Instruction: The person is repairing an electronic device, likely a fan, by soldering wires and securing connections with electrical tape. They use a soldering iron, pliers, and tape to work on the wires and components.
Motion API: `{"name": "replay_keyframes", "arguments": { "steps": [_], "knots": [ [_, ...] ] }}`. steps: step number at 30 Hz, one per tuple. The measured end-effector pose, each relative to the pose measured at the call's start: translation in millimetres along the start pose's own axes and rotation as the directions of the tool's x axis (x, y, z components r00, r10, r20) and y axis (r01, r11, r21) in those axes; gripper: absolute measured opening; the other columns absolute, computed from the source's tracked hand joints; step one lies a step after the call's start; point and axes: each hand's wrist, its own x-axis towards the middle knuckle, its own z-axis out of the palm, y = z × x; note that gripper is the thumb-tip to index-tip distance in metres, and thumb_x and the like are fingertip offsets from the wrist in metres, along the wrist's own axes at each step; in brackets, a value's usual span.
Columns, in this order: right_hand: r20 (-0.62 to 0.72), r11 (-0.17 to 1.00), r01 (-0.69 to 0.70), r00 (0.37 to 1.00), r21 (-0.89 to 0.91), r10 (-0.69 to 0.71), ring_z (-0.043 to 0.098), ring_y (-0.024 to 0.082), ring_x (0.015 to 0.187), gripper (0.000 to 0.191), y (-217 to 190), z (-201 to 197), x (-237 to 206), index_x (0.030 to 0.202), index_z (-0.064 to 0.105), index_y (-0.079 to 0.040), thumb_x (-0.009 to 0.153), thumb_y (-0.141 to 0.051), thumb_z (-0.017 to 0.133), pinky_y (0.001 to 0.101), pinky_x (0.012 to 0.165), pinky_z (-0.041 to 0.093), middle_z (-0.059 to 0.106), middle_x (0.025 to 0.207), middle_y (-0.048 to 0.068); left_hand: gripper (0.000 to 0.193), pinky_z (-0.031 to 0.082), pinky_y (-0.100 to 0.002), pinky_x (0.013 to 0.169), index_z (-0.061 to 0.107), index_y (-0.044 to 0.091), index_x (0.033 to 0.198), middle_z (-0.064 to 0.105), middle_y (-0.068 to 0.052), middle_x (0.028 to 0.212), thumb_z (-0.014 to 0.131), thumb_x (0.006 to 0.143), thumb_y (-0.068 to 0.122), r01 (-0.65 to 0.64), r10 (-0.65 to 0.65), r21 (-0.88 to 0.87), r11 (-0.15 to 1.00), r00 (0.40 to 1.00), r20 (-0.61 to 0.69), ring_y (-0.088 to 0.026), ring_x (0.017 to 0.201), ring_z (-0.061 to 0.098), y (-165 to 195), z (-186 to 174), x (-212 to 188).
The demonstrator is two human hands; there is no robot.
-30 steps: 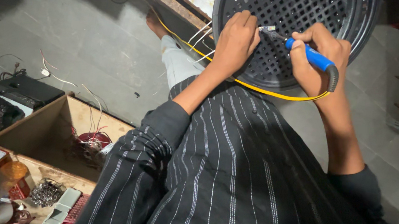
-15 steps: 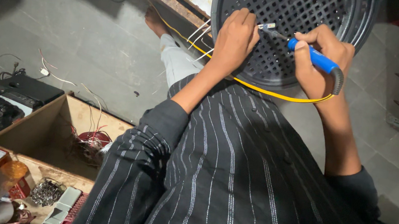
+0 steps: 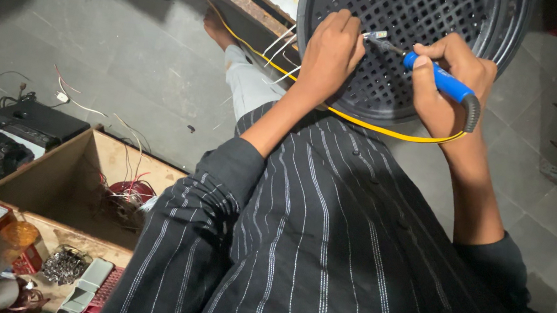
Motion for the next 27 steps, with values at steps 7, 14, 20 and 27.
{"name": "replay_keyframes", "arguments": {
  "steps": [7,14,20,27],
  "knots": [
    [0.034,0.998,0.064,0.997,-0.017,-0.063,0.068,0.020,0.064,0.016,-16.1,1.2,-4.3,0.102,0.066,0.007,0.105,-0.009,0.067,0.0300,0.063,0.049,0.065,0.074,0.014,0.014,0.048,-0.047,0.083,0.057,-0.001,0.087,0.055,-0.018,0.091,0.069,0.087,0.004,0.006,-0.006,0.007,1.000,1.000,0.008,-0.038,0.091,0.058,0.3,-0.6,-1.4],
    [0.094,0.980,0.185,0.980,-0.080,-0.177,0.068,0.033,0.069,0.017,-30.9,5.3,-7.0,0.103,0.063,0.008,0.101,-0.009,0.068,0.0359,0.064,0.051,0.065,0.079,0.019,0.013,0.048,-0.047,0.083,0.057,-0.001,0.087,0.055,-0.018,0.090,0.069,0.087,0.004,0.004,-0.004,0.006,1.000,1.000,0.001,-0.039,0.091,0.058,-0.2,2.2,-1.5],
    [0.117,0.980,0.174,0.980,-0.097,-0.163,0.064,0.038,0.071,0.017,-37.5,6.4,-7.5,0.103,0.062,0.007,0.096,-0.006,0.069,0.0421,0.068,0.051,0.060,0.078,0.021,0.012,0.048,-0.047,0.083,0.057,-0.001,0.087,0.055,-0.018,0.090,0.068,0.087,0.004,0.004,-0.004,-0.009,1.000,1.000,-0.004,-0.039,0.091,0.058,-0.5,1.6,-1.1],
    [0.124,0.984,0.151,0.983,-0.097,-0.138,0.064,0.037,0.069,0.015,-41.5,5.4,-8.0,0.100,0.060,0.007,0.096,-0.005,0.068,0.0413,0.067,0.051,0.060,0.077,0.021,0.012,0.048,-0.047,0.083,0.057,-0.001,0.088,0.056,-0.018,0.090,0.068,0.087,0.004,0.016,-0.016,-0.013,1.000,1.000,-0.006,-0.039,0.091,0.058,0.7,-0.5,-1.5]
  ]
}}
